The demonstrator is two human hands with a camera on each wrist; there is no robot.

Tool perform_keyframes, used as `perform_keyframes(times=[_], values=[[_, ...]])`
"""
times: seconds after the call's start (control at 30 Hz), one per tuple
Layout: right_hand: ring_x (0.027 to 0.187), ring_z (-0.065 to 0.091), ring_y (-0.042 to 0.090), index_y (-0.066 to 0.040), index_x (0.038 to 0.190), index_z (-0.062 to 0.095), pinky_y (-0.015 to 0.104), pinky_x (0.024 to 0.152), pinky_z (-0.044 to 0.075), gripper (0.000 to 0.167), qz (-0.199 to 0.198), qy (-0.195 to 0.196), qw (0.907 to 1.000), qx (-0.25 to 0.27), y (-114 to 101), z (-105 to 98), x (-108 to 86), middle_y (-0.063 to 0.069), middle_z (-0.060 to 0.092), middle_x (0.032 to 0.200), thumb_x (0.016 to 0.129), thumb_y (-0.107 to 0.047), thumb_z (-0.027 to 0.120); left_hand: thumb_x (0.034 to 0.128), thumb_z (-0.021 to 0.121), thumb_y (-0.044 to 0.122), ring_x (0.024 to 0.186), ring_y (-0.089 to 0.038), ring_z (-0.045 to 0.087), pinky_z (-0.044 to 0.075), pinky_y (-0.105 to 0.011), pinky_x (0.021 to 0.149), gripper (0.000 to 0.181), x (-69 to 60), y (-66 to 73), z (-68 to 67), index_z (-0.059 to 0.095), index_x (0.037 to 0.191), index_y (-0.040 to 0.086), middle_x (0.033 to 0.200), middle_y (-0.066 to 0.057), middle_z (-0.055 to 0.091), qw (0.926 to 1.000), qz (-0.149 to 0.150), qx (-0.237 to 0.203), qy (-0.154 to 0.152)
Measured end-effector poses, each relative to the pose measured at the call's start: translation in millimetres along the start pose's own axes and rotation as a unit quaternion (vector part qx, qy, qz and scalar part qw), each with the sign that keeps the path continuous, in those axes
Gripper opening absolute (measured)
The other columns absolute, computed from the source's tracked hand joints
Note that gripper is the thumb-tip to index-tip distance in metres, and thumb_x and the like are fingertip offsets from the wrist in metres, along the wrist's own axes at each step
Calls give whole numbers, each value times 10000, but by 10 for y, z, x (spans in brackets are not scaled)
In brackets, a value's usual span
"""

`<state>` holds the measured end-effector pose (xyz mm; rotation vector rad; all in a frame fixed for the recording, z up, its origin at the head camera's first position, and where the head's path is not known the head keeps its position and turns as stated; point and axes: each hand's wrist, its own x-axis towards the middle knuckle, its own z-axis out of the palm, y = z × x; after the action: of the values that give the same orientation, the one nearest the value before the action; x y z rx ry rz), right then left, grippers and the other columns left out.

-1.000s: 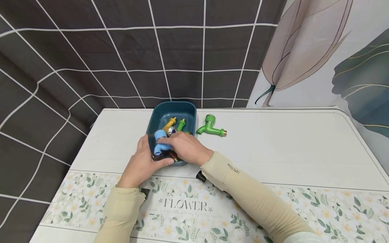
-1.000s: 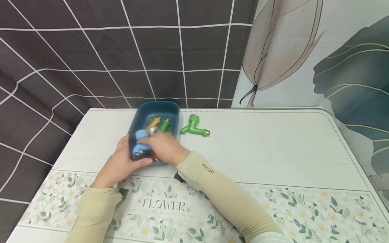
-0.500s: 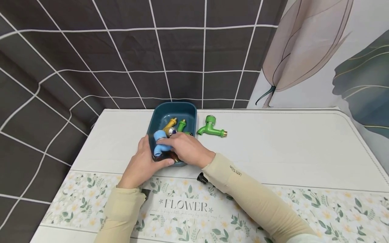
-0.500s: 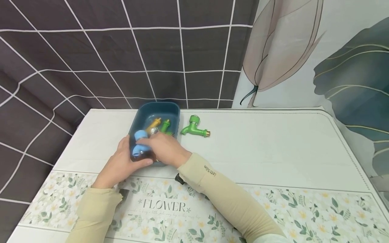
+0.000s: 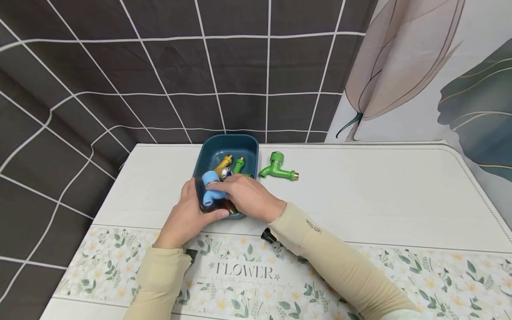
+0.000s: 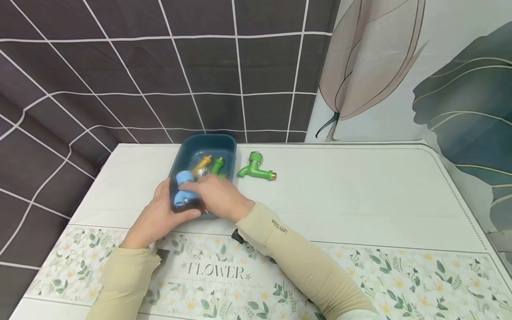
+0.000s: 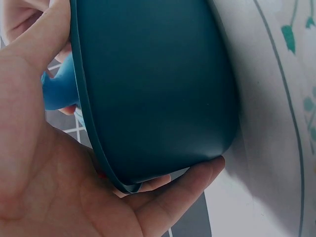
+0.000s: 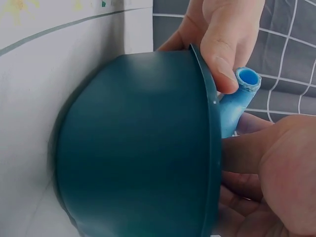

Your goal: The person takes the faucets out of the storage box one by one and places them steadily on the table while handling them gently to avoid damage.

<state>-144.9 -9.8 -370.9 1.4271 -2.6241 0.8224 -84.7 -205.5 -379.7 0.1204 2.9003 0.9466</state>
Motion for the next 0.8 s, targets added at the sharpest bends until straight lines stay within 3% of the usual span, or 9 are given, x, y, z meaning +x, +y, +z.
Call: perform_keyframes(times=[0.8], values=[[1049, 631, 139, -172, 1361, 645, 294, 934, 492, 387, -198, 310, 9993, -38, -41, -112, -52, 15, 701, 1166, 1004, -36, 586, 811, 790, 561, 1210, -436, 563, 467, -584, 972, 1228, -9, 5, 10, 34, 1590, -13, 1603, -241, 164, 9999, -141, 20, -55]])
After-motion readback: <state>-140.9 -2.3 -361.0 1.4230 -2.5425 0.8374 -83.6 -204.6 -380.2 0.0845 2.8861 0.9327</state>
